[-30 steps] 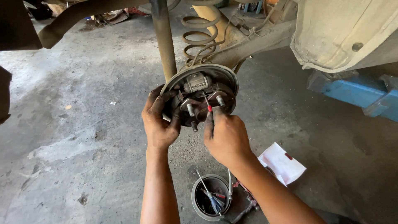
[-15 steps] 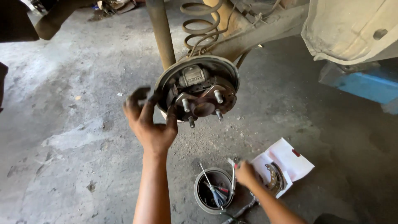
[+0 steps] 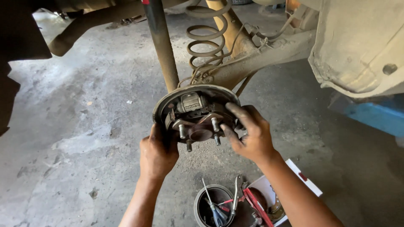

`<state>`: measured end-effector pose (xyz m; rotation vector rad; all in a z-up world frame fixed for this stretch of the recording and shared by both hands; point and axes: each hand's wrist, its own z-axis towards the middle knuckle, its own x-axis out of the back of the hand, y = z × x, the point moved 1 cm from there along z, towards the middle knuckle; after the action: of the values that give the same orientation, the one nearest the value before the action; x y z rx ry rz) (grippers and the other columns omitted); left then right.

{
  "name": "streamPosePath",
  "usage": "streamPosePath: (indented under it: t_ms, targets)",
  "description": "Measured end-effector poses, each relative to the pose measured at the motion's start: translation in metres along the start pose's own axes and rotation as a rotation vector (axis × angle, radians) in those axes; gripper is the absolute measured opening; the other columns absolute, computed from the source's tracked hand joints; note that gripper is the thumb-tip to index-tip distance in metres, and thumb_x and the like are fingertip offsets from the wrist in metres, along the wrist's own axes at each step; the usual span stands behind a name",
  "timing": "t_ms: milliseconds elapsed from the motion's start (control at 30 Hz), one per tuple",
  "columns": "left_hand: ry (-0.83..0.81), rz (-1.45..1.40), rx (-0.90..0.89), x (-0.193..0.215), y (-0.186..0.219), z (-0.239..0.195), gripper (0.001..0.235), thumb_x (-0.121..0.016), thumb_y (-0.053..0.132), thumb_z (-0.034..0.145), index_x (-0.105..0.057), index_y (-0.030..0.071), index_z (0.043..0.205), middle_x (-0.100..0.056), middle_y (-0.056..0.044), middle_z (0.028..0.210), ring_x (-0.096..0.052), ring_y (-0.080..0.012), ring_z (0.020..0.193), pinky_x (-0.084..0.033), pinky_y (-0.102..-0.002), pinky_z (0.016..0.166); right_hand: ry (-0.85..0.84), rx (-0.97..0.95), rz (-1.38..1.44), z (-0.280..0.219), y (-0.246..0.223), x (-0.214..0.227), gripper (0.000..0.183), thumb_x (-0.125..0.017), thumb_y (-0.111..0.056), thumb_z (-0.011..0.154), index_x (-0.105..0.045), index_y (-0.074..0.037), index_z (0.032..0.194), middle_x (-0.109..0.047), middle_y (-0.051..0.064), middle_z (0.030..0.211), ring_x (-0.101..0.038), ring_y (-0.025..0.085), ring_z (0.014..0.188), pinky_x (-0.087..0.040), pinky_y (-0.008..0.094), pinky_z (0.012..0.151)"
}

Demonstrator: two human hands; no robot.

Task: The person works on a vehicle's drum brake assembly using pliers to adjust components and a screwdriver to manipulate the brake shoes and springs. The person rotates the brake drum and adjusts the internal mechanism throughout the process.

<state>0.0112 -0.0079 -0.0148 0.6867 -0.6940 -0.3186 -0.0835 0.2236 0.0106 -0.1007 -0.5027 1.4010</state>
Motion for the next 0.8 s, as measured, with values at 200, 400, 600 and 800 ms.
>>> streamPosePath:
  t_ms: [200,400,600,800]
  targets:
    - [0.082,-0.028,-0.153,0.012,0.011,-0.005,0.023,-0.078,0.01,0.081,-0.055,0.005,0.079,-0.057,-0.021,0.05,-0.062,-0.0507,0.053,-0.043,-0.053,0.042,0.004,0.016,-0.195,-0.014,0.002,-0.012,0.016,-0.074,0.001,0.085,-0.069,0.003,0.1,-0.068,0.017,0.08,-0.07,0.037,0.063,-0.058,0.042,0.052]
    - [0.215,-0.386,-0.126,0.011,0.038,-0.029,0.012,-0.071,0.015,0.081,-0.063,0.011,0.072,-0.057,-0.005,0.048,-0.055,-0.0221,0.034,-0.044,-0.028,0.036,0.111,-0.071,-0.145,-0.012,0.009,-0.012,0.018,-0.083,-0.003,0.074,-0.072,-0.002,0.089,-0.068,0.015,0.074,-0.07,0.036,0.065,-0.056,0.04,0.057]
    - [0.196,-0.242,-0.252,-0.002,0.055,-0.019,0.027,-0.07,0.016,0.092,-0.06,0.008,0.068,-0.053,-0.012,0.058,-0.06,-0.0426,0.054,-0.049,-0.039,0.045,0.088,-0.062,-0.19,0.003,-0.008,0.002,0.022,-0.082,0.005,0.066,-0.075,0.0,0.087,-0.067,0.017,0.075,-0.069,0.036,0.066,-0.056,0.039,0.059]
    - [0.204,-0.152,-0.473,0.007,0.071,-0.004,0.007,-0.075,0.008,0.085,-0.069,0.007,0.081,-0.058,-0.01,0.071,-0.063,-0.0368,0.068,-0.056,-0.043,0.061,0.062,-0.043,-0.258,0.007,-0.011,0.003,0.033,-0.076,0.01,0.062,-0.077,-0.003,0.092,-0.07,0.014,0.085,-0.072,0.033,0.077,-0.059,0.038,0.068]
